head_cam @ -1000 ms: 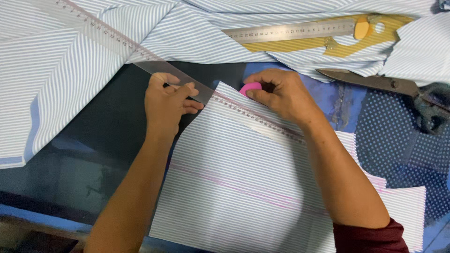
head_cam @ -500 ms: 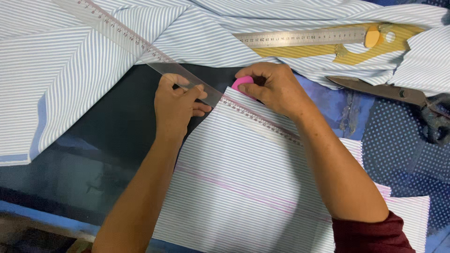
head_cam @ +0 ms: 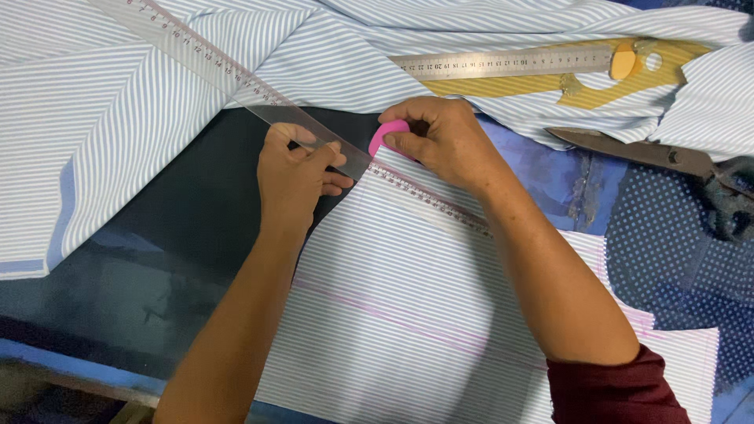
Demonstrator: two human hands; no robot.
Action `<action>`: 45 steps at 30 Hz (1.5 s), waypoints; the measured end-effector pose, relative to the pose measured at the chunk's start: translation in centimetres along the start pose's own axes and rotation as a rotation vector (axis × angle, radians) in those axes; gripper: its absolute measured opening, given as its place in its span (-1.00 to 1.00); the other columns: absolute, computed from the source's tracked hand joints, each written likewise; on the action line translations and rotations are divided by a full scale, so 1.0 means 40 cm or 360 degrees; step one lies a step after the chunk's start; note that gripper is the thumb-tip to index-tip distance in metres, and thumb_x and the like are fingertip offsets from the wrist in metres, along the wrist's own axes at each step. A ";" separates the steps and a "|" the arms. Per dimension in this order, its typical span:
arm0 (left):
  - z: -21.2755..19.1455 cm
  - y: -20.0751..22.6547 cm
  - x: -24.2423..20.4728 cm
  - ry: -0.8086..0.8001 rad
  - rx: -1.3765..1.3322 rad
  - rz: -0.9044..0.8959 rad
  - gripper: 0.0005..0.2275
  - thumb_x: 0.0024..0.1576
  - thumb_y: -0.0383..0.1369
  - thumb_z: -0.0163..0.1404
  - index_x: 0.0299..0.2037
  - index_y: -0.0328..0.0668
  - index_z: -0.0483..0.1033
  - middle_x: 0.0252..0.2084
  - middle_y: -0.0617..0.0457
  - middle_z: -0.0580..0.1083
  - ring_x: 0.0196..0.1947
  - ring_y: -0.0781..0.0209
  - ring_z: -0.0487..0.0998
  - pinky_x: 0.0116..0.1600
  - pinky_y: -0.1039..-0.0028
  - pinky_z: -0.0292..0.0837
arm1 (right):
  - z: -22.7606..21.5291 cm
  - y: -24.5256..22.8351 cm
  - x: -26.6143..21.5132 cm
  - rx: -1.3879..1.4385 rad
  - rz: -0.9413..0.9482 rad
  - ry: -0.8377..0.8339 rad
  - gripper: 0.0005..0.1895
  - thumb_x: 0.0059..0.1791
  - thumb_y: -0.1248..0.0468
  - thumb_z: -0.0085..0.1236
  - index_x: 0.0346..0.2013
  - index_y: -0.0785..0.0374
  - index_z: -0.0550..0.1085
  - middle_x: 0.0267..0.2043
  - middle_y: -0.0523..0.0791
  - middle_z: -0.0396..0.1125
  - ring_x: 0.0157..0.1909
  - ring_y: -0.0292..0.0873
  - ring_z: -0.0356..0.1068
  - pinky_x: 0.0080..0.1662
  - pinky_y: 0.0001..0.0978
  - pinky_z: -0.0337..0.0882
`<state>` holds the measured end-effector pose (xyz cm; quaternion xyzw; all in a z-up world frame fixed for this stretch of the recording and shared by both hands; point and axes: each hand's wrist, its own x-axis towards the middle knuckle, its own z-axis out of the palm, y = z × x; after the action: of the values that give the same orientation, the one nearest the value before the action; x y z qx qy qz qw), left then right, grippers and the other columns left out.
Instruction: The person uses a clear ruler and pink chalk to mark lines on a piece of blue and white striped fabric. The person then uses shears to cut along the markings on the fabric.
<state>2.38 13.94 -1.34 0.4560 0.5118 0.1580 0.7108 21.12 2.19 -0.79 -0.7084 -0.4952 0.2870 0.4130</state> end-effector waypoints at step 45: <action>-0.118 -0.463 -0.736 0.0275 -0.0478 0.0342 -0.82 0.29 -0.34 0.08 -0.04 -0.14 0.35 -0.31 -0.21 0.58 -0.51 -0.02 0.63 -0.43 0.44 0.56 | -0.277 0.176 -1.140 0.1515 0.0516 0.1523 -0.92 0.06 0.36 0.16 -0.17 0.30 0.50 -0.21 -0.06 0.44 -0.07 -0.14 0.43 0.18 -0.06 0.60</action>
<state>-18.80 -14.01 0.56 0.3816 0.4900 0.3460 0.7032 17.71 -45.15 -1.56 -0.5639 0.0330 0.1872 0.8037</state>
